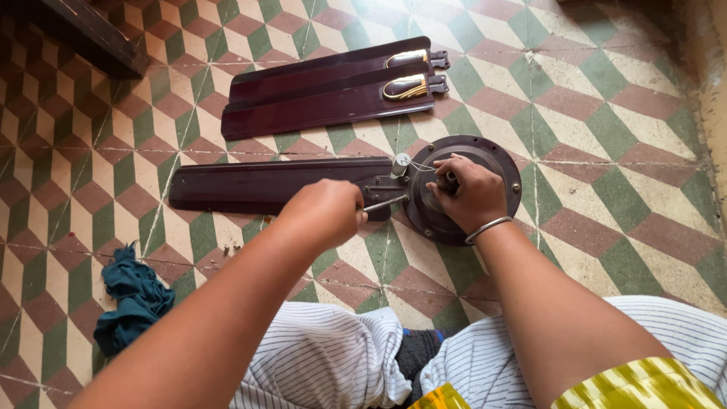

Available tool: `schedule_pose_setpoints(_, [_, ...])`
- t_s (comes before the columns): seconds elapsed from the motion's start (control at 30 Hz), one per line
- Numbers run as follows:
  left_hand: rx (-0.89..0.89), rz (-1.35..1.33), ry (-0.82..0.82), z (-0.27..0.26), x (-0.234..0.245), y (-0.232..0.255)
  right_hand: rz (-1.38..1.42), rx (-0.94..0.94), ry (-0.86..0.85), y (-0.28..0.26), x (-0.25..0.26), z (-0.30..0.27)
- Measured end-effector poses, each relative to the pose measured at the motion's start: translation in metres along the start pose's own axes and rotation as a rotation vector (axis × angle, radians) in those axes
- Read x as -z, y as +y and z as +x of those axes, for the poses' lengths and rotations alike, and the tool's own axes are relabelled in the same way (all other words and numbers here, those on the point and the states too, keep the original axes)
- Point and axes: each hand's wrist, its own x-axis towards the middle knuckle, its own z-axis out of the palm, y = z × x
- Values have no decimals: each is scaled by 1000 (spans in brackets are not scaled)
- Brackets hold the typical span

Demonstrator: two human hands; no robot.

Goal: The person attaches a fan blade to the central motor housing using a screwdriver to tighten screws. They then pick up a second blade and attach it to the housing, securing it with screws.

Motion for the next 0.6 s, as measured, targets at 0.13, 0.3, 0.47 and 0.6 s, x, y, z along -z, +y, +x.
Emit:
schedule_pose_setpoints(0.13, [65, 51, -113, 11, 12, 10, -40, 98, 34, 2, 1, 0])
schedule_pose_setpoints(0.3, [89, 60, -187, 31, 25, 21, -86, 120, 0, 3, 2, -2])
schedule_pose_setpoints(0.47, [68, 100, -220, 44, 34, 29, -114, 117, 20, 3, -1, -3])
schedule_pose_setpoints(0.6, [-103, 298, -63, 38, 27, 31, -119, 131, 44, 6, -6, -3])
